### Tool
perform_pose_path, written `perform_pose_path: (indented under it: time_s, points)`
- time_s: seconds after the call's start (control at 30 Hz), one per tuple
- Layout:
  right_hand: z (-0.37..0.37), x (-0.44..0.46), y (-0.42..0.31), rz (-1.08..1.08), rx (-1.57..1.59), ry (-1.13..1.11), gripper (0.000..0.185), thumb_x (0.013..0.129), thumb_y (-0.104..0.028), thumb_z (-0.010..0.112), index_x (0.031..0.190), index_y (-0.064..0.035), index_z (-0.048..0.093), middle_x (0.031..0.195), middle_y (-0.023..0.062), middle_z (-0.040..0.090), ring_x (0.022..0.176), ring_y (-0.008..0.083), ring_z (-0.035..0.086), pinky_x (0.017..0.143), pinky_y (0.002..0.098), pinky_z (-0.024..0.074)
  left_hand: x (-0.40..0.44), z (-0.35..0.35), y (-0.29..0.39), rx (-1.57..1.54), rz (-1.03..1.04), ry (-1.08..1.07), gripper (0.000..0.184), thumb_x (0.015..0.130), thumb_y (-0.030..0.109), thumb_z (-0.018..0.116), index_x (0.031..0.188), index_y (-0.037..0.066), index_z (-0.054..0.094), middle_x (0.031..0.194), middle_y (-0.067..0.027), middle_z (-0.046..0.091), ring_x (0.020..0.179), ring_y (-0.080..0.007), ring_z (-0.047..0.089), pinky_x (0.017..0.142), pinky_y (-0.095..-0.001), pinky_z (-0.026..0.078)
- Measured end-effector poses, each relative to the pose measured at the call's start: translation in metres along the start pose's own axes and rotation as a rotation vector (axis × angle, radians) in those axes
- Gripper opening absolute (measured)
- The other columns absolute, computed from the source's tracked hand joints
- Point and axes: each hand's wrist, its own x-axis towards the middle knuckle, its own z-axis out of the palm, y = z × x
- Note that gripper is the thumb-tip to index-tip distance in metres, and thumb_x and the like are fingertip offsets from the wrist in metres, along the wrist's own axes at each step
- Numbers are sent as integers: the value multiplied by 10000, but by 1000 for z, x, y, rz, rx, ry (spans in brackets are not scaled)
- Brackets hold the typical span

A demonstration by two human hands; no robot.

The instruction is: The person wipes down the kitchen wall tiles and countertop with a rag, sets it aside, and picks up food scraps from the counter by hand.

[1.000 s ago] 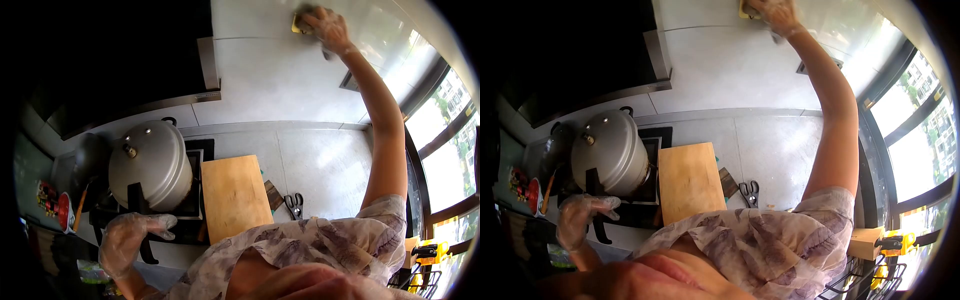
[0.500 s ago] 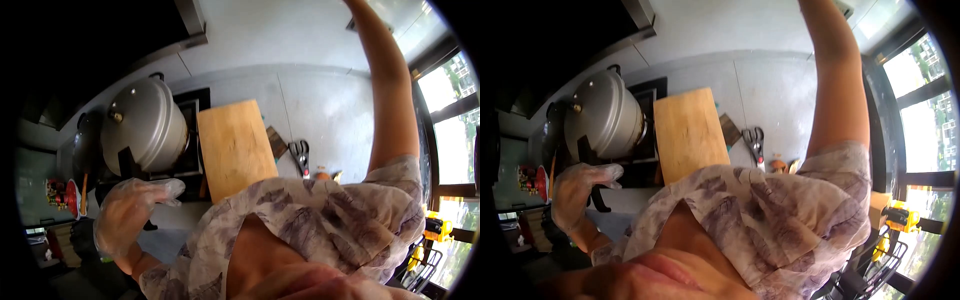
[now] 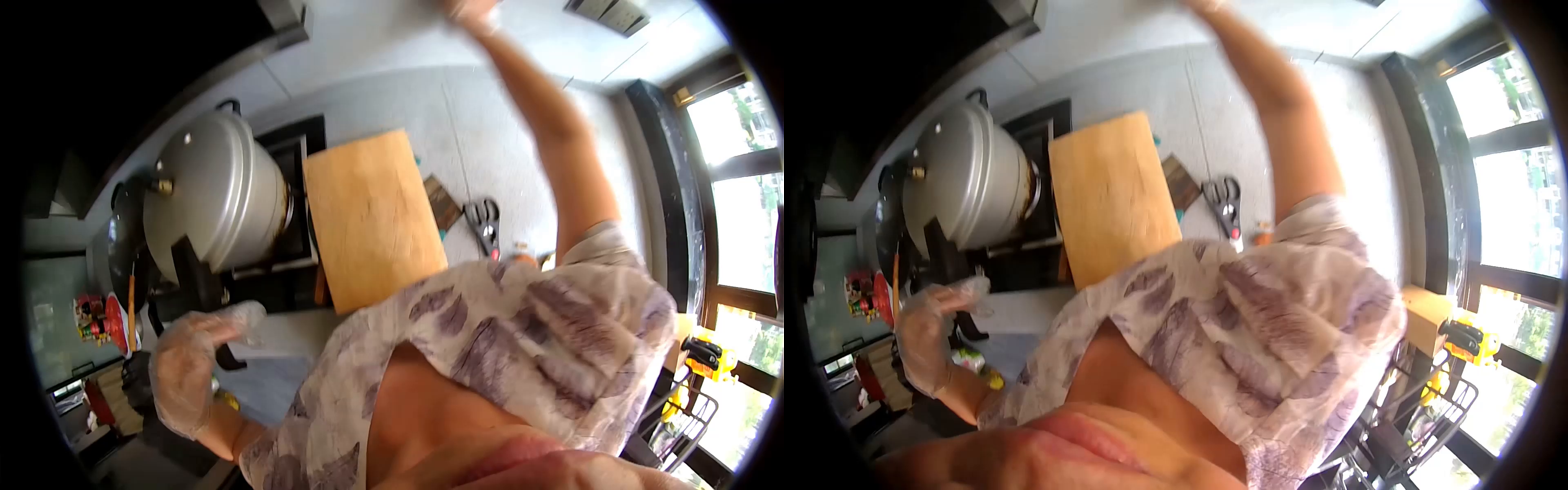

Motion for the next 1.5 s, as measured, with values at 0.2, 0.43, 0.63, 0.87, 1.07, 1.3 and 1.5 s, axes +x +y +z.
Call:
perform_pose_path:
  time_s: [0.2,0.43,0.63,0.87,1.07,1.3,1.5]
  points:
    - [33,-129,15,-771,-299,-925,507,871,-228,564,1323,-367,381,1366,64,362,1298,287,350,923,589,448,51,12,17,-1,140,-179,255,875,155,501,912,-36,666,842,-168,689,698,-284,665,708,-350,509]
    - [-31,19,137,-557,-447,-406,473,845,-336,610,1296,-345,469,1362,92,423,1284,320,381,975,547,384,83,19,24,105,269,-409,231,866,123,513,952,-34,658,836,-163,688,700,-278,667,706,-338,515]
    - [-50,107,161,-253,41,259,488,797,-380,691,1226,-209,534,1149,181,545,1115,391,462,940,501,397,143,55,65,288,502,-680,226,853,69,524,1017,-34,640,847,-155,686,734,-267,673,705,-326,526]
    - [-12,-82,172,-135,80,-194,348,813,-219,650,1153,-186,581,1117,162,546,1046,383,538,916,491,445,216,93,90,505,1020,-721,282,833,41,532,1094,-27,613,872,-108,667,782,-264,657,694,-351,528]
    - [-63,-38,172,92,334,-243,491,725,-123,709,1184,-147,536,1144,191,510,1063,397,511,867,475,471,303,132,118,902,989,-379,212,952,202,466,950,38,601,872,-153,620,815,-352,589,701,-429,477]
    - [-69,74,181,-44,-38,396,506,673,-112,728,1138,-110,527,1102,171,541,1017,383,508,846,475,419,433,189,103,868,934,-70,261,940,286,490,976,80,646,943,-144,653,883,-348,584,828,-458,454]
    - [-25,-50,217,90,106,288,465,693,-117,719,1119,-71,539,1120,178,547,983,373,539,807,486,469,487,201,110,850,1134,214,144,879,180,600,916,59,668,964,-107,672,924,-323,597,820,-425,475]
